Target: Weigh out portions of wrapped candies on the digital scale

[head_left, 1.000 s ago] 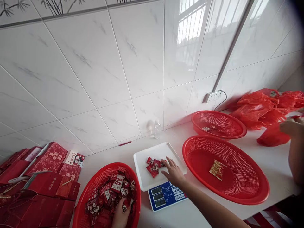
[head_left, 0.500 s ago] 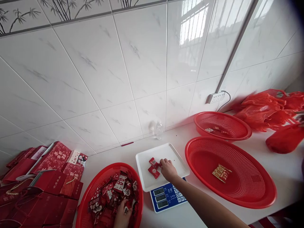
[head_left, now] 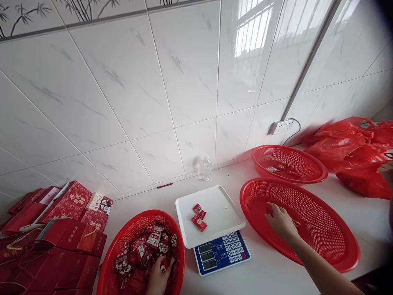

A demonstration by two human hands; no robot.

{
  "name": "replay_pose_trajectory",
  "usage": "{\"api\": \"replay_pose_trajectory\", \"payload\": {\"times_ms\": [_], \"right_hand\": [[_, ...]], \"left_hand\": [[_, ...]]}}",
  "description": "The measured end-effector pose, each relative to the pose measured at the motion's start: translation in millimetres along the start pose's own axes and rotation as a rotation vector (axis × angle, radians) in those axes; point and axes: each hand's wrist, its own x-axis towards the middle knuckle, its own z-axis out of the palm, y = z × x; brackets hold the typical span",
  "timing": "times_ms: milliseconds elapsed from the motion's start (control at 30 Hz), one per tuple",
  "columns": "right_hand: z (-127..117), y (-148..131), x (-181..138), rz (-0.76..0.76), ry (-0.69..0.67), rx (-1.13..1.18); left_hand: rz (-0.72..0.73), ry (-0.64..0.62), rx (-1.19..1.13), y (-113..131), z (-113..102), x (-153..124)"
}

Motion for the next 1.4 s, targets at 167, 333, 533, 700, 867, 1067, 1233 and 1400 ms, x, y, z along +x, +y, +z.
{"api": "replay_pose_trajectory", "payload": {"times_ms": [167, 333, 533, 700, 867, 1067, 1233, 1400], "right_hand": [[26.5, -24.1, -10.7, -0.172, 0.036, -0.159], [57.2, -118.6, -44.1, -0.49, -0.275, -0.103], [94.2, -187.7, -74.0, -0.59, -0.519, -0.033], [103.3, -189.5, -80.8, -0.67, -0.491, -0.009], [89.5, -175.2, -82.1, -0.712, -0.42, 0.074], [49.6, -113.3, -48.6, -0.598, -0.136, 0.197], [14.3, -26.0, -21.7, -0.333, 0.11, 0.021], [8.8, 0.8, -38.2, -0.246, 0.175, -0.005]], "left_hand": [[0.015, 0.0, 0.025, 2.7, 1.5, -0.1], [0.023, 0.01, 0.014, 1.3, 2.4, -1.4], [-0.011, -0.005, -0.009, 1.6, -2.6, -6.4], [-0.009, -0.002, -0.028, -3.3, -5.9, -13.7], [-0.002, -0.013, -0.014, 0.5, -6.6, -18.9], [0.051, 0.001, 0.081, 10.7, -9.5, -24.2], [0.105, 0.104, 0.351, 18.9, -11.7, -28.1], [-0.011, -0.063, 0.626, 30.9, -5.6, -27.3]]}}
